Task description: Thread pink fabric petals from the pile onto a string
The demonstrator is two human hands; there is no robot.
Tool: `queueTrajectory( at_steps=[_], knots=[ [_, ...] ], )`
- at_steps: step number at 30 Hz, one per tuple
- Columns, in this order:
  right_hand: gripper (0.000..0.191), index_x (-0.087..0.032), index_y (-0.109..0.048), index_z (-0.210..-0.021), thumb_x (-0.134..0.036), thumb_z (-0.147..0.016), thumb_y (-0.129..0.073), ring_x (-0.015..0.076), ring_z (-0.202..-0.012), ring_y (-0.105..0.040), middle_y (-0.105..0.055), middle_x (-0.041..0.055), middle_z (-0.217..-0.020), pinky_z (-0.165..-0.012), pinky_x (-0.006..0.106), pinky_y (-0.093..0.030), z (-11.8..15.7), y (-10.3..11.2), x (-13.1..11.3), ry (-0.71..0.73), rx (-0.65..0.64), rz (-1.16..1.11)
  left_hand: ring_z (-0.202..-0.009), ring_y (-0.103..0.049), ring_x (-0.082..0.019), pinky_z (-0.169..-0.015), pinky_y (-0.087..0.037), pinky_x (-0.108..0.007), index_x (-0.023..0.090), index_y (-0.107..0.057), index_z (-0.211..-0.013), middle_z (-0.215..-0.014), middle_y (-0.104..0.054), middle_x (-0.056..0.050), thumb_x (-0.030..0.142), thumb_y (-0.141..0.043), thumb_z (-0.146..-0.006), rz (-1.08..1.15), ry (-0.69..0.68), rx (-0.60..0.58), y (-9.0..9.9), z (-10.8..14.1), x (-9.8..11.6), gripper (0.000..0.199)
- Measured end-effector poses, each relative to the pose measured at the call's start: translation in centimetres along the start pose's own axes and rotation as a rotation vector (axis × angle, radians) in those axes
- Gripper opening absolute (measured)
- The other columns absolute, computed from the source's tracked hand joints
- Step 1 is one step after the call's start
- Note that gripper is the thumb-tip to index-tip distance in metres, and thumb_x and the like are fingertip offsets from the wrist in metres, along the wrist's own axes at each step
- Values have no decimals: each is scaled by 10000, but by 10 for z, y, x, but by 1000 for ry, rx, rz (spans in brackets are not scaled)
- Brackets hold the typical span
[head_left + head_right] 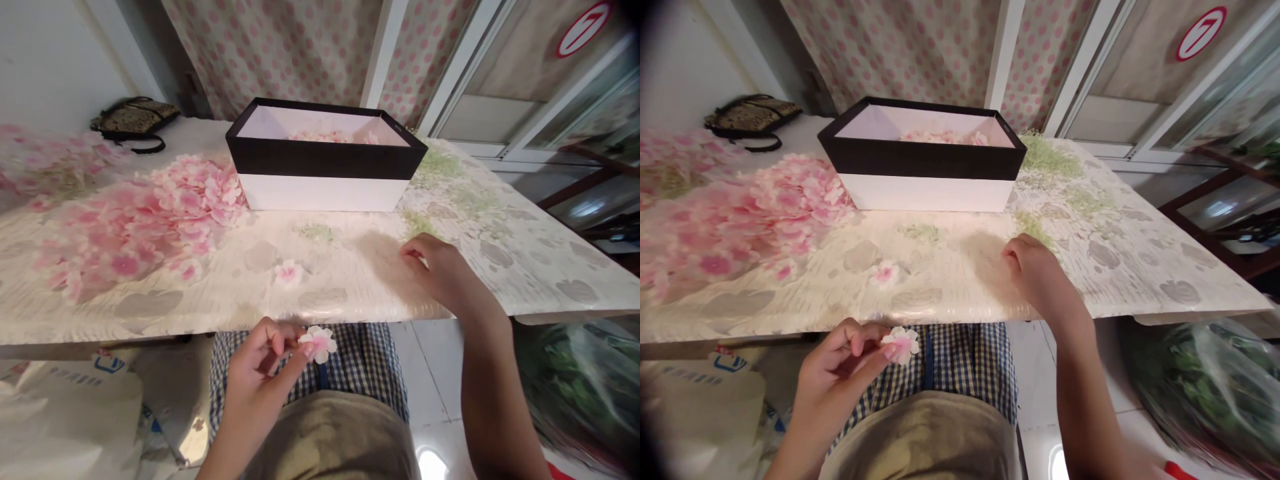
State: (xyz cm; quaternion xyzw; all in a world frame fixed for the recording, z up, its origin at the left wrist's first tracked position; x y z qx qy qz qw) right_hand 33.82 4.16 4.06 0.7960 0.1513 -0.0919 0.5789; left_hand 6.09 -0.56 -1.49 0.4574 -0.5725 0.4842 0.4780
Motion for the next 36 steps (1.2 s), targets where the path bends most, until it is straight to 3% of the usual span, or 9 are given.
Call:
queueTrajectory(
  at_steps=[3,9,17,22,28,36],
  knots=[
    [171,-195,-562,-772,-151,-812,-401,243,-800,-576,-603,84,-858,-723,387,-462,9,3,5,-18,59,54,-711,-651,-114,-688,-554,-199,205,-394,-673,-749,-660,13,120,-680,-792,-2,3,-2,-1,0,-2,321],
    [163,-212,-486,-716,-130,-809,-380,286,-788,-529,-556,101,-764,-686,415,-445,12,-9,10,-28,57,155,-731,-644,-99,-693,-538,-169,202,-401,-677,-751,-652,20,118,-681,-802,7,7,-17,-6,1,-3,318],
    [287,-168,-511,-1076,-135,-874,-309,289,-901,-555,-574,121,-912,-742,410,-465,12,0,9,-72,197,101,-721,-633,-83,-684,-528,-148,197,-402,-678,-754,-650,27,109,-675,-806,15,-8,-24,-5,2,-3,313],
    [198,-177,-578,-913,-196,-852,-391,296,-904,-563,-611,117,-912,-793,431,-468,14,-2,8,-25,122,95,-726,-636,-78,-684,-527,-139,196,-402,-684,-759,-652,34,112,-672,-810,24,-12,-43,-8,1,-4,310],
    [156,-200,-521,-726,-128,-786,-397,265,-786,-545,-599,97,-774,-706,390,-452,5,-10,14,-50,115,92,-722,-631,-78,-687,-532,-142,195,-400,-691,-767,-650,28,119,-673,-814,43,-3,-61,-11,2,-9,310],
    [149,-197,-495,-816,-145,-833,-357,274,-884,-545,-579,111,-879,-770,413,-473,4,-7,17,-85,165,55,-733,-634,-85,-691,-540,-148,193,-406,-680,-759,-649,19,118,-676,-802,24,-25,-52,-9,3,-5,306]
  ],
)
Point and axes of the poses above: each hand's wrist, its own z-axis away from the middle knuckle, its own y-axis out of the back of the hand, x = y × z, the point moved 8 cm from there along -z, towards the middle knuckle
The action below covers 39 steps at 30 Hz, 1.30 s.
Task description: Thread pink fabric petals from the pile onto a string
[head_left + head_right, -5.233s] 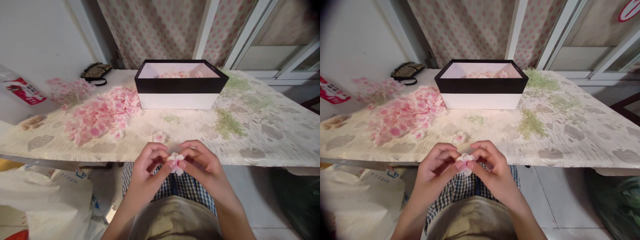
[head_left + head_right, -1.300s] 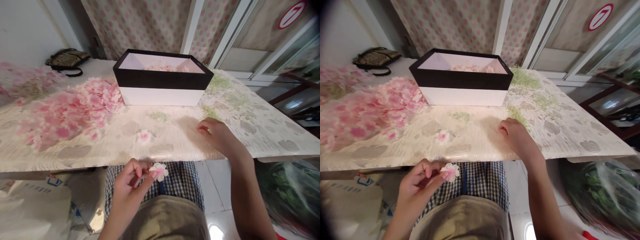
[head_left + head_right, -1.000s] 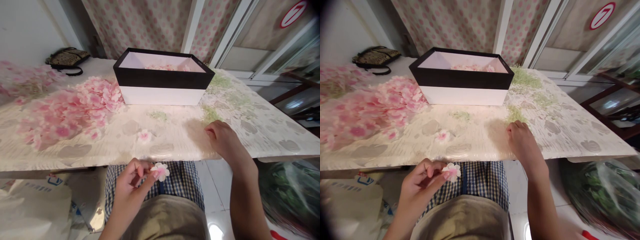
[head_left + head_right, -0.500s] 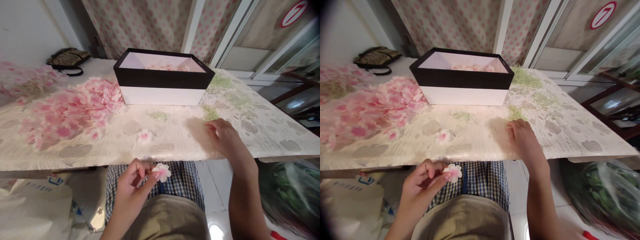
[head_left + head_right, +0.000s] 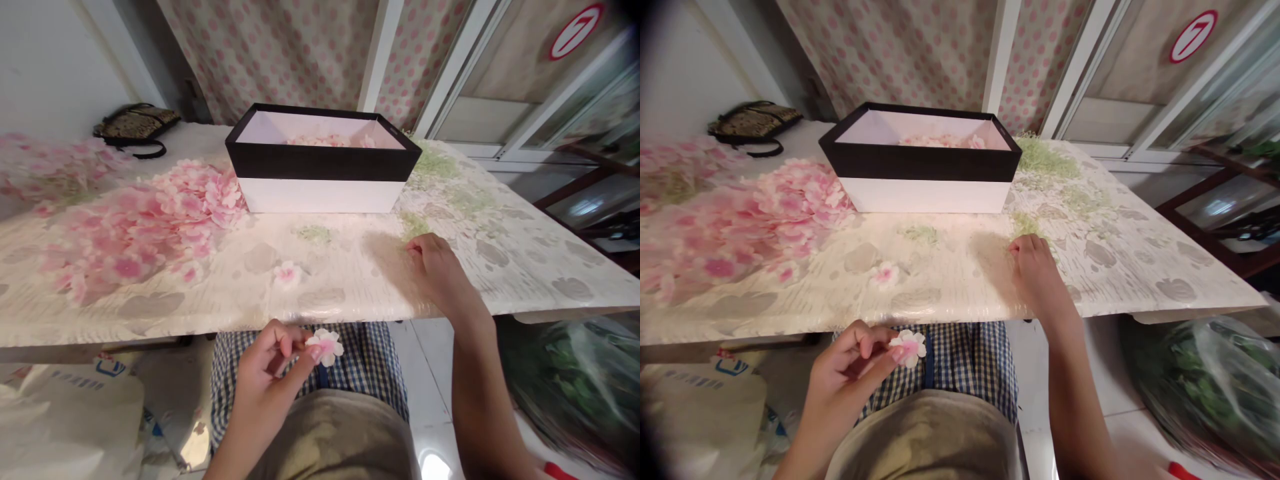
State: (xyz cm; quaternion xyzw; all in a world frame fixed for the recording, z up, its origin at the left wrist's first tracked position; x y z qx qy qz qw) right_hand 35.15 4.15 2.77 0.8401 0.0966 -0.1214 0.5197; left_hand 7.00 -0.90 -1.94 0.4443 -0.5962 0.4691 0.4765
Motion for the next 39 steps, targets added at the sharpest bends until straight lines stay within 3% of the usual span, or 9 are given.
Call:
queueTrajectory(
  at_steps=[6,11,19,22,25,32,34,39],
  knots=[
    [103,-190,-521,-802,-143,-807,-429,285,-883,-562,-606,113,-880,-776,422,-473,-3,-1,5,-21,-57,9,-706,-627,-76,-669,-538,-137,190,-399,-669,-737,-642,20,107,-666,-792,-13,-30,-15,-4,-2,7,306],
    [126,-207,-457,-684,-122,-777,-446,247,-739,-528,-558,79,-748,-665,371,-428,-8,-1,3,-29,-76,30,-673,-625,-66,-655,-538,-134,186,-387,-655,-725,-649,22,106,-663,-784,-18,-11,-27,-6,-2,10,315],
    [158,-197,-515,-759,-167,-854,-393,217,-756,-550,-591,65,-806,-681,341,-413,-3,16,-9,2,52,-39,-691,-637,-71,-676,-546,-146,191,-394,-674,-747,-655,24,113,-664,-797,22,13,-24,-5,1,6,306],
    [132,-197,-568,-861,-196,-867,-436,181,-720,-564,-618,38,-815,-658,305,-423,1,24,-16,0,92,-189,-683,-639,-73,-676,-550,-152,191,-392,-670,-745,-656,24,107,-658,-795,11,7,-25,-6,0,8,306],
    [122,-206,-567,-822,-195,-876,-458,148,-666,-547,-594,-1,-735,-613,273,-411,6,27,-24,-37,73,-461,-675,-640,-80,-663,-553,-162,193,-392,-668,-746,-661,17,116,-658,-793,-1,2,-23,-7,-1,10,303],
    [249,-211,-465,-726,-223,-957,-372,127,-553,-455,-494,-26,-606,-526,266,-358,14,7,-52,-89,-89,-1103,-671,-632,-100,-644,-548,-193,200,-404,-674,-748,-662,-3,131,-663,-791,-47,4,-10,-5,-1,6,293],
    [279,-215,-432,-721,-279,-986,-374,126,-541,-447,-470,-33,-591,-515,266,-348,15,2,-58,-90,-111,-1157,-675,-632,-99,-647,-546,-191,202,-406,-677,-749,-660,0,131,-662,-794,-42,3,-9,-5,-1,7,290],
    [291,-212,-435,-761,-342,-1021,-407,116,-607,-461,-503,-30,-660,-587,268,-386,17,0,-73,-27,-157,-1028,-635,-627,-86,-612,-531,-163,199,-385,-652,-700,-651,12,107,-655,-779,-22,-12,-28,-9,-1,11,312]
  ],
)
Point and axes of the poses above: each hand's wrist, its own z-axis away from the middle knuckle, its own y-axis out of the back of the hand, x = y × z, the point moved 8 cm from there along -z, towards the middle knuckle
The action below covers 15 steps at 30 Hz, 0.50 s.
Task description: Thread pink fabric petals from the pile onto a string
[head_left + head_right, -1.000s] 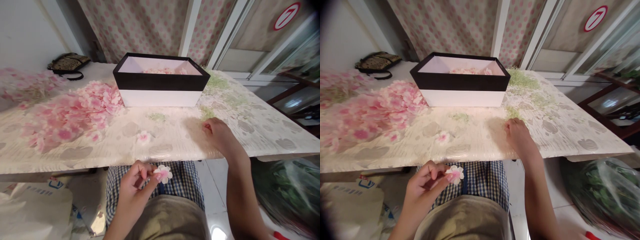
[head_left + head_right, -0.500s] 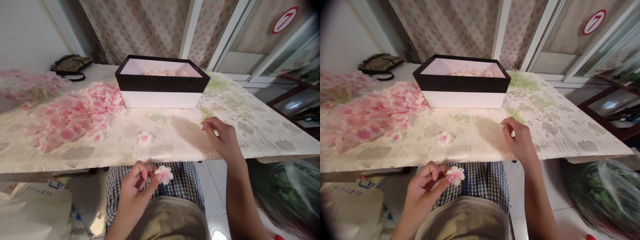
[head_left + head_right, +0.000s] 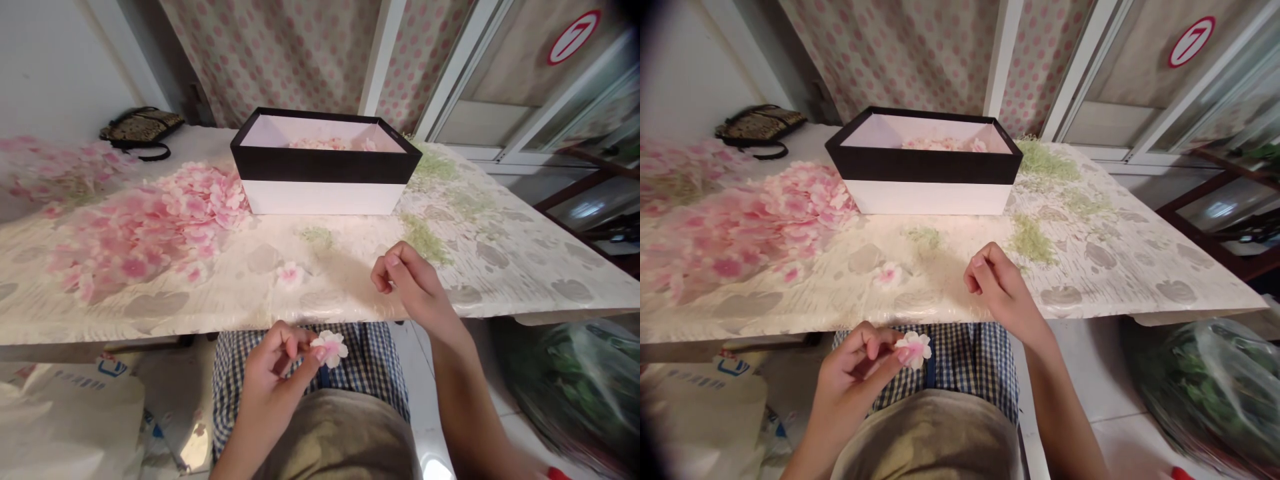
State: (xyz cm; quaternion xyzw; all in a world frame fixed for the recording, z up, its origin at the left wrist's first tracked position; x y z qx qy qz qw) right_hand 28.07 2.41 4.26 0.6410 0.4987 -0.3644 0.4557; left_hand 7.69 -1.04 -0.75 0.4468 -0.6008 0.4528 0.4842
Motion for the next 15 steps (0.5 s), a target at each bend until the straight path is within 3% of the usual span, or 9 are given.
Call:
queueTrajectory(
  at_steps=[8,11,15],
  knots=[
    [176,-214,-584,-1046,-264,-1012,-419,106,-673,-487,-517,-33,-719,-645,249,-410,1,-3,2,46,-8,102,-702,-625,-82,-670,-531,-162,198,-390,-675,-751,-651,13,125,-654,-805,0,24,5,1,2,-6,304],
    [196,-228,-547,-1160,-241,-999,-437,106,-675,-506,-537,-40,-721,-656,249,-426,2,-5,2,60,-17,84,-669,-623,-84,-649,-530,-167,196,-391,-669,-736,-652,11,121,-657,-795,-8,21,2,0,1,-4,304],
    [37,-236,-492,-1016,-233,-983,-475,105,-634,-540,-549,-58,-674,-600,230,-440,5,-4,4,42,0,14,-665,-628,-104,-632,-539,-192,199,-395,-661,-729,-655,-4,124,-658,-789,-35,13,19,1,0,0,302]
  ],
)
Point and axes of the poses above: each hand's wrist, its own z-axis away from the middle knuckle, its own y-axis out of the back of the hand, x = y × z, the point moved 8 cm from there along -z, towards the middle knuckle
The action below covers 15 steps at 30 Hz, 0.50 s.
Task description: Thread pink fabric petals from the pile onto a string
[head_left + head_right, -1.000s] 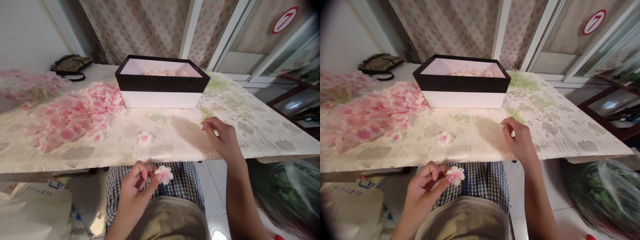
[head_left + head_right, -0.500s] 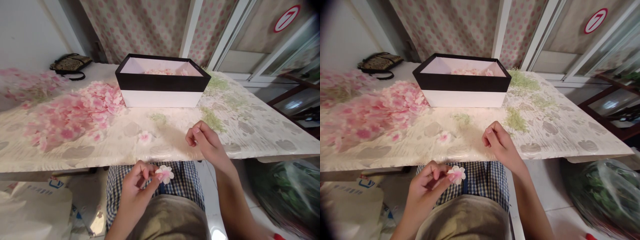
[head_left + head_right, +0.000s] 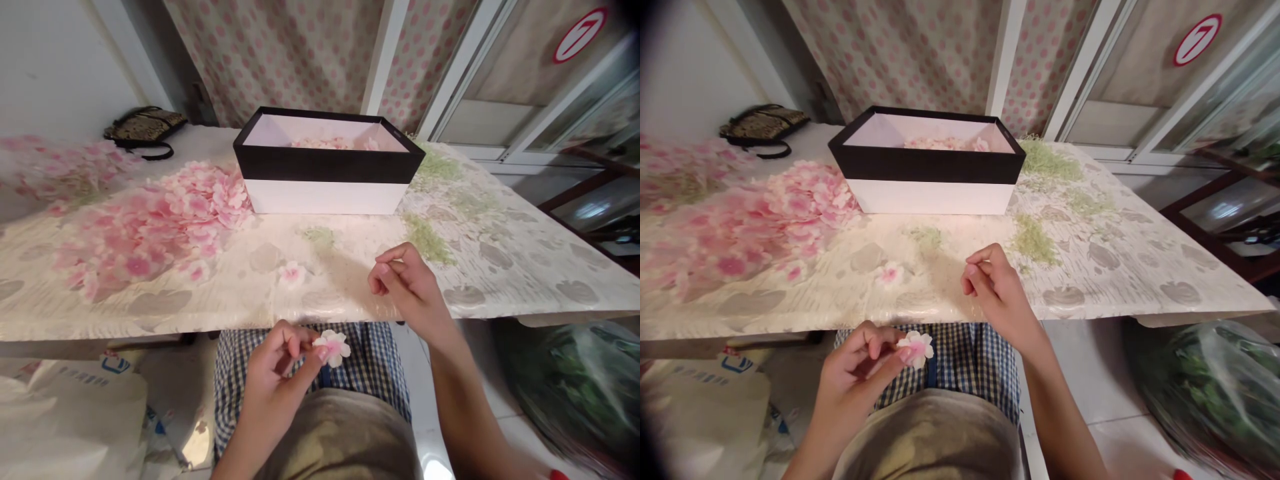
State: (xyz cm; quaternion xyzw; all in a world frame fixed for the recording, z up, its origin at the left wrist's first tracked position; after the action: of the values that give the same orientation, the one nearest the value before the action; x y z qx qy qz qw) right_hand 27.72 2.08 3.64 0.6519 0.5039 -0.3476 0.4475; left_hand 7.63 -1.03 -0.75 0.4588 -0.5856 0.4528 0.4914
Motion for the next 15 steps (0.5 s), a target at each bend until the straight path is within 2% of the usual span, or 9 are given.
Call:
queueTrajectory(
  at_steps=[3,6,11,15],
  knots=[
    [27,-218,-579,-915,-210,-936,-564,108,-671,-596,-609,-35,-716,-615,224,-478,6,3,-2,9,33,73,-677,-634,-110,-648,-549,-200,202,-392,-657,-719,-647,5,126,-658,-792,15,-16,37,4,1,1,308],
    [72,-223,-642,-970,-202,-927,-588,131,-794,-654,-675,0,-851,-712,250,-538,16,6,-5,24,68,90,-694,-643,-116,-670,-556,-207,201,-396,-654,-710,-631,18,130,-675,-784,40,-32,110,9,3,1,316],
    [157,-255,-584,-1099,-196,-957,-551,139,-805,-672,-693,1,-891,-713,258,-564,33,3,-10,16,112,17,-634,-601,-92,-611,-520,-168,194,-398,-644,-672,-606,36,119,-694,-761,53,-28,157,8,2,7,327],
    [104,-259,-599,-1017,-189,-942,-578,155,-812,-675,-688,-2,-895,-736,293,-552,33,3,-11,39,161,48,-664,-619,-95,-647,-527,-177,194,-388,-642,-698,-635,25,119,-687,-767,36,-42,143,-2,-6,18,333]
  ],
)
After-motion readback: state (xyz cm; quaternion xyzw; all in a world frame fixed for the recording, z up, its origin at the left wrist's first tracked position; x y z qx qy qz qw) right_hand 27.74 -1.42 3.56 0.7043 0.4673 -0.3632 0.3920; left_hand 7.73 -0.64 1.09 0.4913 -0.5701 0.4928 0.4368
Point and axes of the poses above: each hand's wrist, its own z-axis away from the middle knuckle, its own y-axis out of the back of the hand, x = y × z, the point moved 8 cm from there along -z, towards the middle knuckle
